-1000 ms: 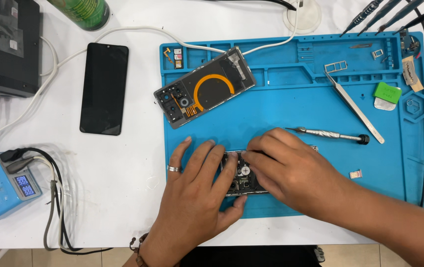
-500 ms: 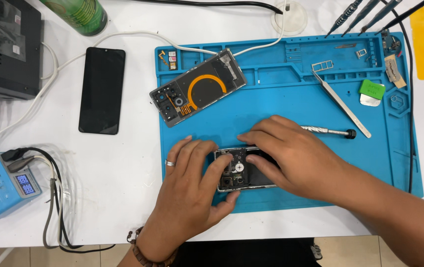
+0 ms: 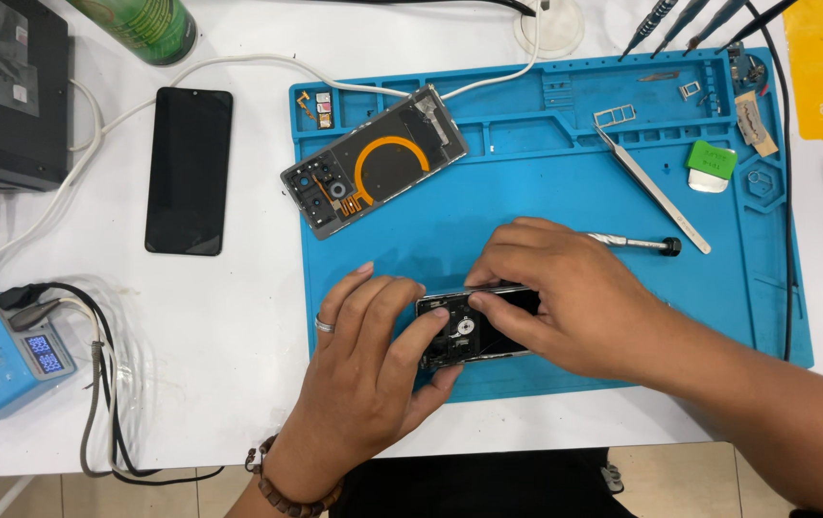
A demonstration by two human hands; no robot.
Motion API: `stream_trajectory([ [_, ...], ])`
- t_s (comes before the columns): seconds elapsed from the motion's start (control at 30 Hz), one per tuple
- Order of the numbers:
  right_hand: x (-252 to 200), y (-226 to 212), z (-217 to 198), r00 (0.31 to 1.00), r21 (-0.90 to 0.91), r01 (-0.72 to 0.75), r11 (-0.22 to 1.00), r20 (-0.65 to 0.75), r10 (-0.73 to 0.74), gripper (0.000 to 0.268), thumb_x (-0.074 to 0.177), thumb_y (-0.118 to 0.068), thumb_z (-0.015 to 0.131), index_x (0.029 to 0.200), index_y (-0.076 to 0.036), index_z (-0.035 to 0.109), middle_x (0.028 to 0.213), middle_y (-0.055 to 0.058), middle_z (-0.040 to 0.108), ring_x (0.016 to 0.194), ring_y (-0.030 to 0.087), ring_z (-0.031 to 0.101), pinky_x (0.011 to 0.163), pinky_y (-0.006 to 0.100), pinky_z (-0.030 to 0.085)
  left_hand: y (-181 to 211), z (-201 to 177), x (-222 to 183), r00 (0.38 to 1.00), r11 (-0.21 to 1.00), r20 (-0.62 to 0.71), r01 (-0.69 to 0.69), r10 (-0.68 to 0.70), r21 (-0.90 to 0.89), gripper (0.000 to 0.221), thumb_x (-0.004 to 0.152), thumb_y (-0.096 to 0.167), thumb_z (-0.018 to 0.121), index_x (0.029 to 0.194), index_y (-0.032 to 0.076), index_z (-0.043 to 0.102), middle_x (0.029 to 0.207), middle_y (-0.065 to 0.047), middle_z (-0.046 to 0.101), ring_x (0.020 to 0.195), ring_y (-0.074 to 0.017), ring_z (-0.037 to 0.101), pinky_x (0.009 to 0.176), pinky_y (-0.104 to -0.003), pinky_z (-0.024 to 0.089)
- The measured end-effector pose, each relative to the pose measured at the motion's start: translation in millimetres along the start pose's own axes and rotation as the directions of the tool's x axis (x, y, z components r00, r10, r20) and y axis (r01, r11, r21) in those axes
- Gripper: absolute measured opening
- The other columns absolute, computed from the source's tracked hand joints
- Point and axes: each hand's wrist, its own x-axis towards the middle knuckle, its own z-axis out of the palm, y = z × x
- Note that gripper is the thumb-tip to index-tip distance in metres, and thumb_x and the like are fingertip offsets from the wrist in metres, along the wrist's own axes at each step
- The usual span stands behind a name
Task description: The person removes a black internal component from a disassembled smartphone using their hands. They then use a screwdriver to tighten screws on the phone's motherboard while working on a blue anti-static mat.
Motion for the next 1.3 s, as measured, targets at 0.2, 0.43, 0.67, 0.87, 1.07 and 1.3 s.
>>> stream_trajectory([
  [0.2, 0.4, 0.7, 2.0, 0.999, -0.033, 0.022, 0.999, -0.023, -0.023, 0.015, 0.088, -0.023, 0.057, 0.091, -0.010, 0.066, 0.081, 0.002, 0.065, 0.079, 0.022, 0.060, 0.070, 0.038, 0.047, -0.3, -1.1, 1.7, 0.999, 0.999, 0.026, 0.030, -0.030, -0.026, 0.038, 0.092, 0.031, 0.062, 0.115, 0.003, 0.050, 0.114, -0.021, 0.054, 0.106, -0.0355, 0.055, 0.101, -0.056, 0.042],
  [0.43, 1.1, 13.4, 4.8, 1.000, -0.037, 0.001, 0.999, -0.024, -0.001, 0.020, 0.090, -0.025, 0.055, 0.098, -0.010, 0.066, 0.085, 0.005, 0.065, 0.080, 0.022, 0.060, 0.066, 0.037, 0.049, -3.3, -4.6, 2.5, 0.989, 0.987, 0.097, 0.120, -0.110, -0.103, 0.056, 0.090, 0.039, 0.059, 0.130, 0.001, 0.046, 0.128, -0.018, 0.050, 0.120, -0.0367, 0.050, 0.104, -0.056, 0.039],
  [0.67, 0.0, 15.6, 8.4, 0.998, -0.021, 0.053, 0.998, -0.034, -0.053, 0.018, 0.090, -0.018, 0.054, 0.100, -0.009, 0.066, 0.088, 0.006, 0.065, 0.081, 0.023, 0.060, 0.069, 0.038, 0.049, -4.1, -9.4, 7.0, 0.989, 0.973, 0.101, 0.128, -0.110, -0.192, 0.047, 0.090, 0.024, 0.062, 0.129, 0.002, 0.048, 0.121, -0.015, 0.055, 0.115, -0.0333, 0.053, 0.102, -0.052, 0.040],
  [0.87, -1.2, 19.1, 10.1, 0.996, -0.028, 0.071, 0.997, -0.045, -0.072, 0.018, 0.090, -0.015, 0.053, 0.101, -0.008, 0.065, 0.089, 0.006, 0.064, 0.082, 0.025, 0.060, 0.070, 0.039, 0.049, -2.3, -11.6, 6.1, 0.977, 0.986, 0.185, 0.130, -0.108, -0.108, 0.059, 0.089, 0.036, 0.065, 0.132, 0.001, 0.046, 0.126, -0.016, 0.051, 0.118, -0.0359, 0.047, 0.101, -0.053, 0.037],
  [1.07, -1.0, 17.5, 12.2, 0.998, -0.060, 0.034, 0.998, -0.051, -0.037, 0.016, 0.087, -0.016, 0.053, 0.097, -0.010, 0.065, 0.087, 0.005, 0.064, 0.082, 0.024, 0.059, 0.069, 0.039, 0.048, -0.7, -11.1, 7.2, 0.971, 0.994, 0.214, 0.108, -0.103, -0.010, 0.061, 0.086, 0.035, 0.066, 0.131, -0.001, 0.047, 0.125, -0.019, 0.050, 0.116, -0.0382, 0.047, 0.100, -0.054, 0.035],
  [1.3, -1.5, 18.0, 15.3, 0.996, -0.072, -0.025, 0.997, -0.088, 0.018, 0.016, 0.082, -0.019, 0.056, 0.093, -0.011, 0.066, 0.084, 0.003, 0.064, 0.079, 0.022, 0.059, 0.065, 0.038, 0.048, -0.9, -16.8, 15.4, 0.967, 0.994, 0.231, 0.101, -0.109, 0.046, 0.062, 0.078, 0.040, 0.073, 0.123, 0.001, 0.052, 0.116, -0.019, 0.050, 0.107, -0.0381, 0.049, 0.092, -0.053, 0.037],
])
